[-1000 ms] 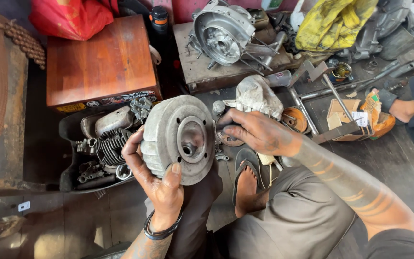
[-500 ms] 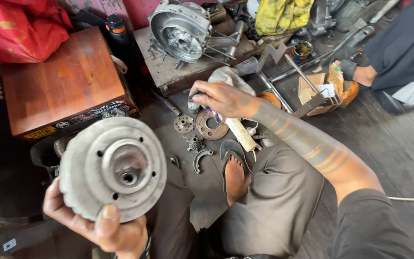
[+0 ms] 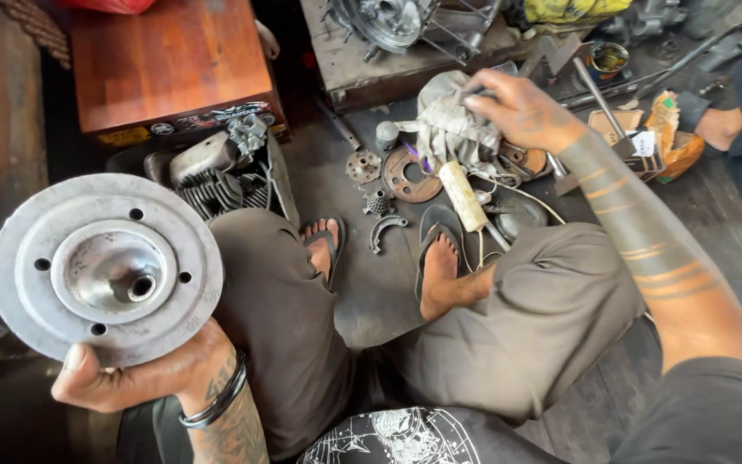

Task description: Cleaning and inspecting the central bore of a motorcycle flywheel using a small metal tool

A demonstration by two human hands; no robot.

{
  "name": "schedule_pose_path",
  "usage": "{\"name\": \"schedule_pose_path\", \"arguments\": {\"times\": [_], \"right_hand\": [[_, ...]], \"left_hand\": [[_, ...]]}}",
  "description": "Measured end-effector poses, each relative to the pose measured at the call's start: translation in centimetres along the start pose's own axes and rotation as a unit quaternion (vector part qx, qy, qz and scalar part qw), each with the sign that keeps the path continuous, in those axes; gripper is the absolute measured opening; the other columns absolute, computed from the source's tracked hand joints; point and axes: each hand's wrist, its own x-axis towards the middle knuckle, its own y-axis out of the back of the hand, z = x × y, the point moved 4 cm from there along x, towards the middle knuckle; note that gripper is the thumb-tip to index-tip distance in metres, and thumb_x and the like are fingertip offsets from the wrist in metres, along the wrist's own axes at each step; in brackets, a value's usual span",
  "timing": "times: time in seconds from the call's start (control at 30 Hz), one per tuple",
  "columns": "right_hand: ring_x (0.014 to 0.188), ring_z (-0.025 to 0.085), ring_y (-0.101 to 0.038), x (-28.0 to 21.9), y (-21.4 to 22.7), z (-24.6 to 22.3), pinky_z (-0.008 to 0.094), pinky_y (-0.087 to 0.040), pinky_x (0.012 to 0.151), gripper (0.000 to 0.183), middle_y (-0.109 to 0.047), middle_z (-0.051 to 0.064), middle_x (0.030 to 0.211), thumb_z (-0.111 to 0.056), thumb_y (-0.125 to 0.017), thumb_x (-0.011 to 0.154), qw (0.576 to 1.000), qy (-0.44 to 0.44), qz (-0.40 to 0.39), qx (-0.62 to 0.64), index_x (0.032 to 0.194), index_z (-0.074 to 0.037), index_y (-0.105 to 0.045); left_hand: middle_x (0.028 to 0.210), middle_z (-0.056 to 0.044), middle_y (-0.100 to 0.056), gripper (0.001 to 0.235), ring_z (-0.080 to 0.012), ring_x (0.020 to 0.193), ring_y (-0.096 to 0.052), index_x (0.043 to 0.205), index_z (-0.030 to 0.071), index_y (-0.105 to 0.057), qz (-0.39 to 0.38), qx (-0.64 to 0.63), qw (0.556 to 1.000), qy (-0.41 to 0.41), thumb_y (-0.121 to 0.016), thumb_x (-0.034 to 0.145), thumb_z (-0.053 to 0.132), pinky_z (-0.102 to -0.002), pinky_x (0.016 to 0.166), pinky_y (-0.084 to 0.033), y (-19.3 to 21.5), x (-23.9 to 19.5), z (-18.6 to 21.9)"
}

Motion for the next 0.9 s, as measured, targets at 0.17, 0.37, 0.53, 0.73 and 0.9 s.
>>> {"name": "schedule_pose_path", "arguments": {"times": [0.17,0.37,0.53,0.73,0.9], "right_hand": [[0.069,0.017,-0.055,-3.0,1.2,2.2,0.036,-0.044,0.065,0.021,-0.058,0.006,0.088,-0.028,-0.050,0.114,0.996,-0.085,0.016,-0.018,0.120,-0.009,-0.056],[0.093,0.021,-0.059,-4.7,1.7,6.4,0.041,-0.044,0.081,0.023,-0.066,0.011,0.112,-0.027,-0.050,0.110,0.995,-0.076,0.048,-0.044,0.123,-0.010,-0.060],[0.061,0.015,-0.042,-5.6,2.5,4.6,0.036,-0.034,0.060,0.021,-0.050,0.003,0.071,-0.031,-0.050,0.111,0.990,-0.132,0.037,-0.036,0.118,-0.013,-0.058],[0.067,0.018,-0.048,-4.3,2.0,5.5,0.036,-0.037,0.065,0.030,-0.055,0.005,0.074,-0.039,-0.049,0.108,0.992,-0.126,0.011,-0.019,0.116,-0.011,-0.056],[0.081,0.011,-0.051,-2.2,0.5,8.6,0.033,-0.041,0.077,0.028,-0.059,0.002,0.083,-0.037,-0.053,0.103,0.998,-0.054,0.001,-0.041,0.115,-0.013,-0.062]], "left_hand": [[0.073,-0.001,-0.041,0.021,-0.0190,0.070,-0.041,0.072,0.014,-0.039,-0.001,-0.077,0.989,0.129,-0.059,0.079,0.017,-0.040,0.070,-0.037,1.9,-0.2,-0.5],[0.087,0.001,-0.037,0.020,-0.0181,0.080,-0.039,0.084,0.013,-0.041,-0.039,0.069,0.997,0.001,-0.061,0.087,0.014,-0.041,0.077,-0.037,6.3,-4.7,-4.3],[0.080,0.001,-0.040,0.017,-0.0192,0.078,-0.043,0.072,0.017,-0.042,0.018,-0.053,0.992,0.111,-0.056,0.083,0.015,-0.043,0.079,-0.040,5.5,-7.0,-5.9],[0.134,-0.026,-0.043,0.053,-0.0341,0.117,-0.046,0.130,-0.002,-0.039,-0.231,-0.071,0.945,0.219,-0.041,0.091,0.033,-0.041,0.100,-0.039,-4.0,-7.6,0.4],[0.116,-0.014,-0.053,0.060,-0.0241,0.107,-0.053,0.125,0.010,-0.047,-0.201,-0.135,0.909,0.339,-0.062,0.076,0.041,-0.038,0.093,-0.045,-5.4,-11.2,-2.4]]}}
